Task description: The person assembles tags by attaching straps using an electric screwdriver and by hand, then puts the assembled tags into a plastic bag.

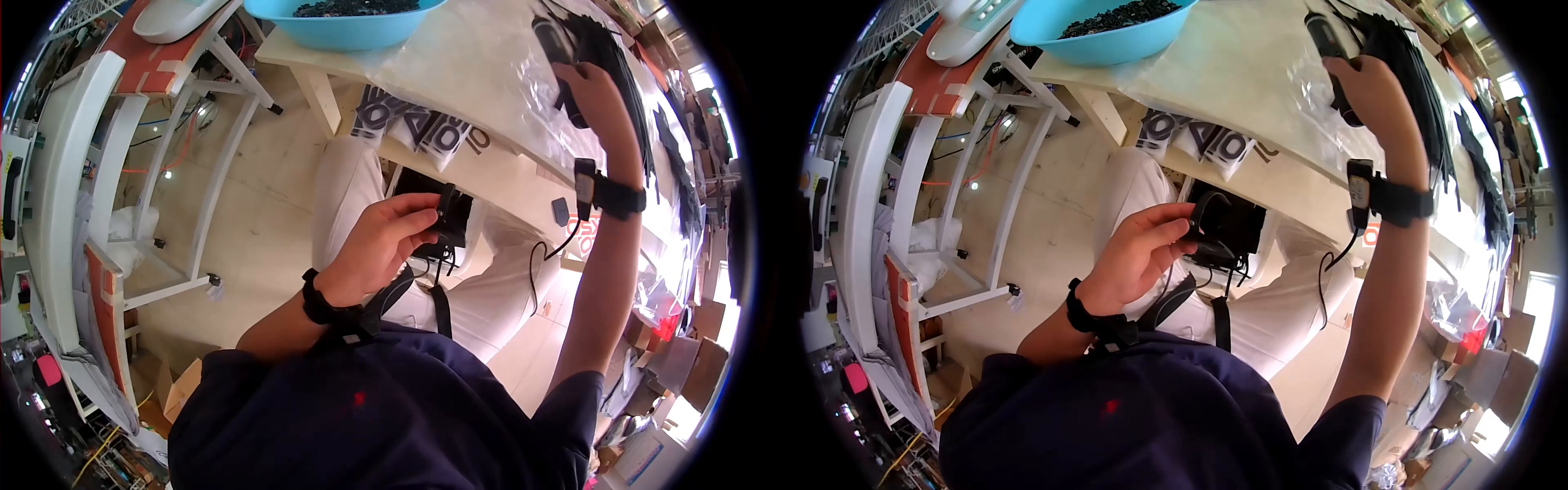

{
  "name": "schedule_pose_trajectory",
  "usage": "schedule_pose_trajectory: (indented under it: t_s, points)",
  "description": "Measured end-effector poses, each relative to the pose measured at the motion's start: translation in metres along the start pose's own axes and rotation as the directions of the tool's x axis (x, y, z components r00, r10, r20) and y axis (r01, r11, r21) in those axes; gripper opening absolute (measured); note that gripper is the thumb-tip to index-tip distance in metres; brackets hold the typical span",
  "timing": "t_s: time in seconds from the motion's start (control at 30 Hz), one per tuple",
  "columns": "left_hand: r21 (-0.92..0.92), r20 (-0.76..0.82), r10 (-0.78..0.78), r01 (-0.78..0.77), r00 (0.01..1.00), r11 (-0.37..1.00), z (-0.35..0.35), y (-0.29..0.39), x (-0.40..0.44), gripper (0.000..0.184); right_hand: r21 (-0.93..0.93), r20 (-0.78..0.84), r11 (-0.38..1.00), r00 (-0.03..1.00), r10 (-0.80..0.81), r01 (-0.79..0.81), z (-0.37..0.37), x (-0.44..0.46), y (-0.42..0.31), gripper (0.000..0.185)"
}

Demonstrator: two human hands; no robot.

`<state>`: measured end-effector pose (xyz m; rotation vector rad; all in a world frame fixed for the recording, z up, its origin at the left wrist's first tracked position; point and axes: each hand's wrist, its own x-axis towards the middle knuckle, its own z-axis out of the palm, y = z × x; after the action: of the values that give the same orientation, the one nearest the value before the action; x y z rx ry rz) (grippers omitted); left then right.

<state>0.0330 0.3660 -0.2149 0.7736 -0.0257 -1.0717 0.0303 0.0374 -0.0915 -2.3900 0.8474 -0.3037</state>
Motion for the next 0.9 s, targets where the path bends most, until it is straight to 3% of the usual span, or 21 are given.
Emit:
schedule_pose_trajectory:
  t_s: [0.1, 0.13, 0.2, 0.27, 0.37, 0.47, 0.53, 0.6, 0.63, 0.67, 0.73, 0.83, 0.9]
  points:
    - [-0.112, 0.050, -0.104, 0.109, 0.993, 0.988, -0.005, 0.001, -0.004, 0.032, 0.458, -0.044, 0.888, 0.997, 0.067, -0.040, -0.018, -0.060, -0.010, 0.036]
    - [-0.095, 0.045, -0.122, 0.126, 0.991, 0.987, -0.006, 0.000, -0.005, 0.032, 0.580, -0.186, 0.812, 0.981, 0.053, 0.066, -0.012, -0.084, -0.005, 0.037]
    - [-0.042, 0.118, -0.068, 0.073, 0.991, 0.996, -0.008, -0.008, -0.008, 0.032, 0.675, -0.066, 0.735, 0.986, 0.153, -0.069, -0.012, -0.134, -0.009, 0.044]
    - [0.019, 0.122, -0.111, 0.110, 0.986, 0.994, -0.009, -0.016, -0.009, 0.032, 0.800, 0.021, 0.597, 0.997, 0.072, -0.060, 0.004, -0.184, -0.006, 0.053]
    - [0.043, 0.104, -0.163, 0.160, 0.981, 0.986, -0.005, -0.025, -0.008, 0.030, 0.886, 0.200, 0.420, 0.979, 0.038, -0.197, 0.031, -0.242, 0.029, 0.058]
    - [0.052, 0.180, -0.221, 0.215, 0.959, 0.975, -0.001, -0.027, -0.004, 0.029, 0.886, 0.218, 0.407, 0.974, 0.059, -0.223, 0.047, -0.283, 0.048, 0.055]
    - [-0.060, 0.409, -0.186, 0.229, 0.894, 0.971, -0.001, -0.030, 0.001, 0.030, 0.847, 0.321, 0.429, 0.945, 0.059, -0.315, 0.043, -0.304, 0.060, 0.057]
    - [0.038, 0.373, -0.228, 0.231, 0.899, 0.972, 0.007, -0.031, -0.001, 0.028, 0.803, 0.343, 0.504, 0.938, 0.045, -0.318, 0.039, -0.317, 0.064, 0.060]
    - [-0.017, 0.459, -0.193, 0.226, 0.867, 0.974, 0.006, -0.033, 0.003, 0.026, 0.749, 0.358, 0.596, 0.934, 0.005, -0.290, 0.035, -0.319, 0.065, 0.064]
    - [-0.076, 0.538, -0.148, 0.223, 0.830, 0.972, 0.006, -0.034, 0.006, 0.024, 0.761, 0.353, 0.578, 0.936, 0.012, -0.295, 0.034, -0.322, 0.069, 0.064]
    - [-0.049, 0.526, -0.159, 0.216, 0.836, 0.975, 0.008, -0.034, 0.005, 0.025, 0.698, 0.351, 0.687, 0.932, -0.085, -0.201, 0.035, -0.326, 0.078, 0.067]
    - [-0.067, 0.637, -0.106, 0.192, 0.763, 0.979, 0.007, -0.033, 0.011, 0.026, 0.717, 0.303, 0.687, 0.941, -0.150, -0.122, 0.041, -0.328, 0.086, 0.065]
    - [-0.067, 0.624, -0.106, 0.188, 0.774, 0.980, 0.008, -0.036, 0.006, 0.025, 0.704, 0.315, 0.699, 0.937, -0.151, -0.125, 0.040, -0.327, 0.083, 0.060]
